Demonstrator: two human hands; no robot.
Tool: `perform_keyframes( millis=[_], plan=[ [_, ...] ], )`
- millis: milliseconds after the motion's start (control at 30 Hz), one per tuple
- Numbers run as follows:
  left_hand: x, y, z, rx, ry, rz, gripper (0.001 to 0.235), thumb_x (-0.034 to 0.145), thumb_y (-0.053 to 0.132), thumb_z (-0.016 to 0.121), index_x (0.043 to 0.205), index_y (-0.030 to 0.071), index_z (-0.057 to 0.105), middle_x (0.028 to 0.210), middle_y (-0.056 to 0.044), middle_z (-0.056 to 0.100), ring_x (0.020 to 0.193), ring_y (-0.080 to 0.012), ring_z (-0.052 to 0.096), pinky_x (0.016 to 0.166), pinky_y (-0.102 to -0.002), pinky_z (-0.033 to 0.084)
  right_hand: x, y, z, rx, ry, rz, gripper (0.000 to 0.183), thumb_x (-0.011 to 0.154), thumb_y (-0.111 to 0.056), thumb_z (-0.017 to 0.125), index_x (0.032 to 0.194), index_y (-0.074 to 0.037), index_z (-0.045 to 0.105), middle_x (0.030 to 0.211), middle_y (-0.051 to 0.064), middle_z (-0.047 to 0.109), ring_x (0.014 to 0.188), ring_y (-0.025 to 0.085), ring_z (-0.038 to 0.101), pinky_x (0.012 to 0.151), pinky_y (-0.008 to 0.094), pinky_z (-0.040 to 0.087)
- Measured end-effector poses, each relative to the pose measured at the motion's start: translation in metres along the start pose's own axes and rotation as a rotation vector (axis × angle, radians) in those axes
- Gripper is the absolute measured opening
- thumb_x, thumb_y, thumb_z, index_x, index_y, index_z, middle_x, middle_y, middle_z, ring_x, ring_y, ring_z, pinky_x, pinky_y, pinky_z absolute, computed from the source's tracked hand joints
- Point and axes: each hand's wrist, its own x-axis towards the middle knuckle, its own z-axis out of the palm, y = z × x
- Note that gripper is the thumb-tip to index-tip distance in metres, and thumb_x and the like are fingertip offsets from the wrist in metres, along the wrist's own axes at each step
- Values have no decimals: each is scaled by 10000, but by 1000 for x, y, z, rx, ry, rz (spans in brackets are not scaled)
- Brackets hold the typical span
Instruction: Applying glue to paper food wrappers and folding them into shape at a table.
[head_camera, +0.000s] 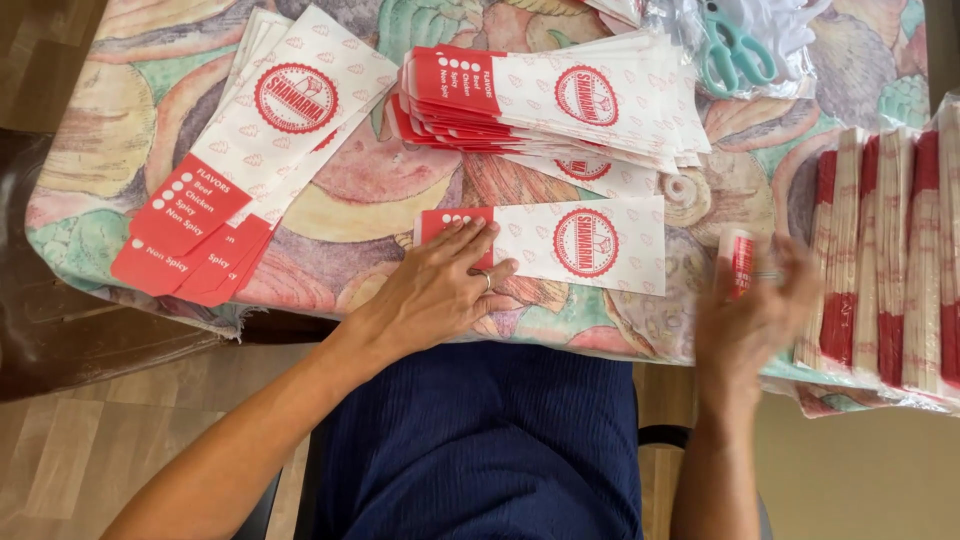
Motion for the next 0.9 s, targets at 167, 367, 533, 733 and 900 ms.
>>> perform_keyframes(
  millis=[167, 367, 533, 733, 900],
  plan=[
    [-9, -1, 11, 53, 137, 95, 475, 1020, 491, 570, 1259, 117, 739, 1384, -307, 602, 1338, -444, 552, 1144, -524, 419, -10, -156, -34, 561, -252, -310, 457, 995, -343, 539, 1324, -26, 553, 1525, 203, 519, 1464, 398, 415, 1237, 566, 206],
    [-20, -7, 5, 12, 86, 111, 556, 1026, 492, 539, 1413, 101, 620, 1541, -275, 466, 1463, -420, 404, 1222, -529, 294, -15, -96, -51, 337, -408, -294, 898, 954, -617, 493, 1518, 80, 437, 1522, 333, 474, 1453, 475, 398, 1224, 619, 213],
    [-43, -11, -25, 228, -23, 115, 843, 968, 520, 582, 1564, -29, 347, 1634, -231, 357, 1560, -315, 268, 1285, -527, 167, -22, -65, -52, 265, -489, -260, 872, 1019, -569, 374, 1592, 82, 276, 1641, 316, 317, 1546, 436, 289, 1280, 553, 196],
    [-64, 9, -36, 851, -153, -418, 1278, 756, 992, 368, 1521, -29, 427, 1623, -262, 358, 1556, -402, 236, 1276, -598, 101, -30, -67, -44, 262, -457, -260, 886, 997, -546, 401, 1583, 112, 308, 1646, 338, 313, 1546, 481, 277, 1272, 579, 203],
    [-13, 34, 3, 193, 107, -74, 1190, 600, 815, 722, 1513, 85, 498, 1553, -247, 458, 1528, -408, 307, 1231, -673, 170, -43, -63, -29, 222, -317, -264, 859, 939, -451, 510, 1567, 114, 354, 1625, 404, 326, 1468, 543, 397, 1179, 632, 348]
  ],
)
